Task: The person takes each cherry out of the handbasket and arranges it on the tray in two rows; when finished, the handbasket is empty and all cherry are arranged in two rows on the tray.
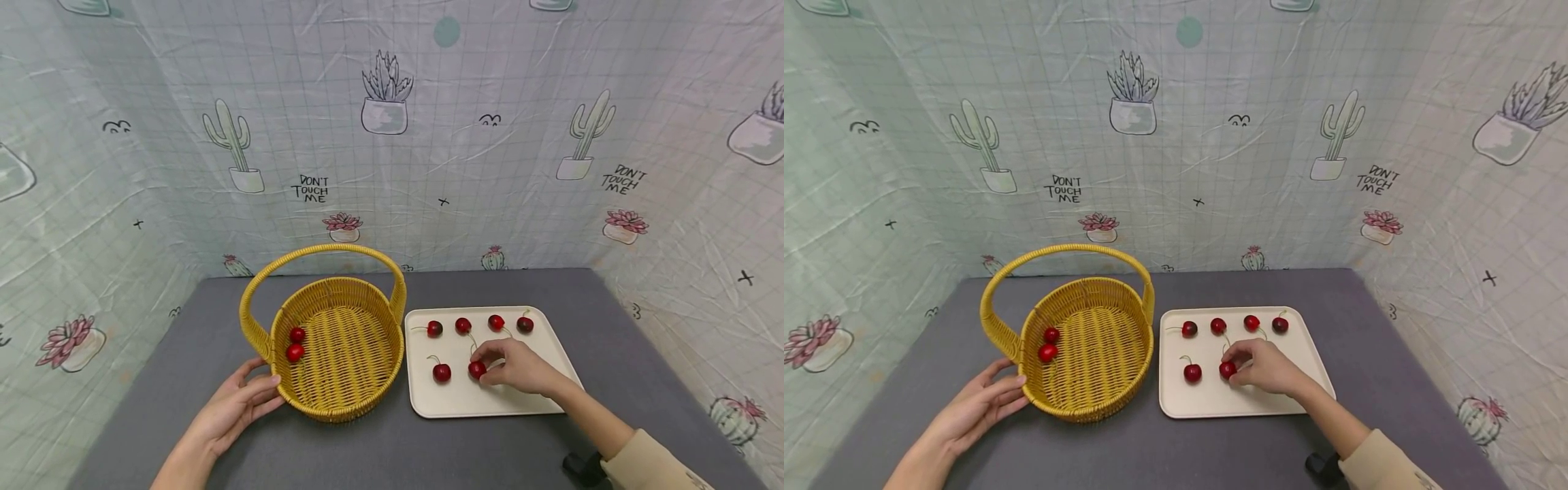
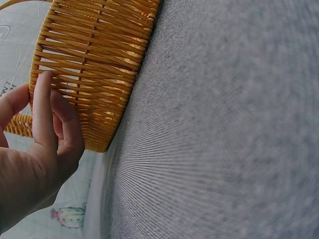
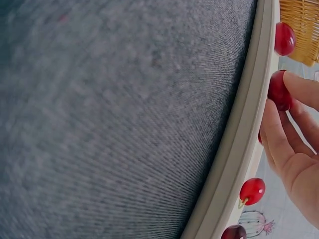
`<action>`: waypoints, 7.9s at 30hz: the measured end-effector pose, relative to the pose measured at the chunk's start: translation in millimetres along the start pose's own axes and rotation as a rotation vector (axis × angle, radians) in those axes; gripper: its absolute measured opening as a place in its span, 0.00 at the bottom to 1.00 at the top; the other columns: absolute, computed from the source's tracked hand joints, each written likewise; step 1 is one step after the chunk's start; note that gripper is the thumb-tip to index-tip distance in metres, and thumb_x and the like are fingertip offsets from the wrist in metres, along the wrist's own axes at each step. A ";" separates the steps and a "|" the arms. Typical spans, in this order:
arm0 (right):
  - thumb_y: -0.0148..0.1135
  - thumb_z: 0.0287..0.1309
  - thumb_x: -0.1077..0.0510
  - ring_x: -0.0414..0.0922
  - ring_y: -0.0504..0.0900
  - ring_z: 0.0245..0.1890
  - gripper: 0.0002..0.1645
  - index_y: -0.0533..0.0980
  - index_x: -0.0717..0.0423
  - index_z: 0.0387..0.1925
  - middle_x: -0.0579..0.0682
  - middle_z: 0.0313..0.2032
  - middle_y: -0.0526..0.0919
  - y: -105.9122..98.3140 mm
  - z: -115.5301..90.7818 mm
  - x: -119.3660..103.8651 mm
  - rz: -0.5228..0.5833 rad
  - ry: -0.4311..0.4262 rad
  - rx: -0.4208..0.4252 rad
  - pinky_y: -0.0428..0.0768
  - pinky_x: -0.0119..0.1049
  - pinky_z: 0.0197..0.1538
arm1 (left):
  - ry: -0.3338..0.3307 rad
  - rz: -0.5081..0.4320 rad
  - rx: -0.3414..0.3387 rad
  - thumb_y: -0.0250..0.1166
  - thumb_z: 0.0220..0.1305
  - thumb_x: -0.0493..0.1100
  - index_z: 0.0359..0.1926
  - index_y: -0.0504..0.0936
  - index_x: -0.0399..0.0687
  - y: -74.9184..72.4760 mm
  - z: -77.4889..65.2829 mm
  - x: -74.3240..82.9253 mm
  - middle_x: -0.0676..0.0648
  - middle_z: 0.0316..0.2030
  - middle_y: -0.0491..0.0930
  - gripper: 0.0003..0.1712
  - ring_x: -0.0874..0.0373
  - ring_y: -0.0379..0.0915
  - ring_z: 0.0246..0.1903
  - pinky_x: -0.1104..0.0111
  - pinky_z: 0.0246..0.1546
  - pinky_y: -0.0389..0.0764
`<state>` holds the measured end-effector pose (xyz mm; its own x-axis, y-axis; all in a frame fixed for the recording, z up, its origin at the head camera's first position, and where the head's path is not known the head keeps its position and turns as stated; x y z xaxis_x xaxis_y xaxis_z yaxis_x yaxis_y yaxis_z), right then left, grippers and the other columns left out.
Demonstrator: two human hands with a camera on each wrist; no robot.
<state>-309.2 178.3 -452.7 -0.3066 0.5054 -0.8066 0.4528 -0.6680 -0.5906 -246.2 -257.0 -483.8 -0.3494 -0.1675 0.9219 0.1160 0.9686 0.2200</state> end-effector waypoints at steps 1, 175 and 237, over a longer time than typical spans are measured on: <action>0.77 0.53 0.66 0.47 0.82 0.41 0.16 0.83 0.58 0.44 0.47 0.37 0.85 -0.2 0.4 0.7 -0.004 0.002 0.001 0.81 0.32 0.41 | -0.001 0.000 -0.001 0.59 0.79 0.41 0.80 0.35 0.41 -0.1 0.1 0.0 0.38 0.60 0.76 0.47 0.50 0.78 0.58 0.55 0.59 0.80; 0.70 0.66 0.60 0.36 0.80 0.41 0.14 0.82 0.56 0.52 0.42 0.42 0.84 185.9 190.9 -175.1 -0.091 -0.192 -0.253 0.79 0.24 0.43 | -0.008 0.028 0.020 0.58 0.79 0.42 0.78 0.38 0.41 0.9 -1.4 -0.2 0.43 0.55 0.79 0.43 0.53 0.79 0.55 0.58 0.56 0.82; 0.70 0.64 0.67 0.47 0.83 0.51 0.16 0.79 0.55 0.51 0.49 0.49 0.84 51.3 37.6 -132.9 0.200 -0.228 -0.075 0.87 0.36 0.47 | -0.008 -0.009 0.026 0.59 0.79 0.41 0.79 0.37 0.43 -1.3 -3.8 -4.0 0.42 0.59 0.75 0.45 0.54 0.80 0.55 0.58 0.58 0.82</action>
<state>-276.7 56.4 -376.7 -0.3813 0.2264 -0.8963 0.5808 -0.6956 -0.4228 -241.4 -258.3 -486.6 -0.3577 -0.1752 0.9173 0.0884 0.9715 0.2201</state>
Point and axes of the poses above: each hand's wrist, its own z-axis towards the middle knuckle, its own y-axis out of the palm, x = y × z, the point moved 10 cm from there along z, towards the middle knuckle
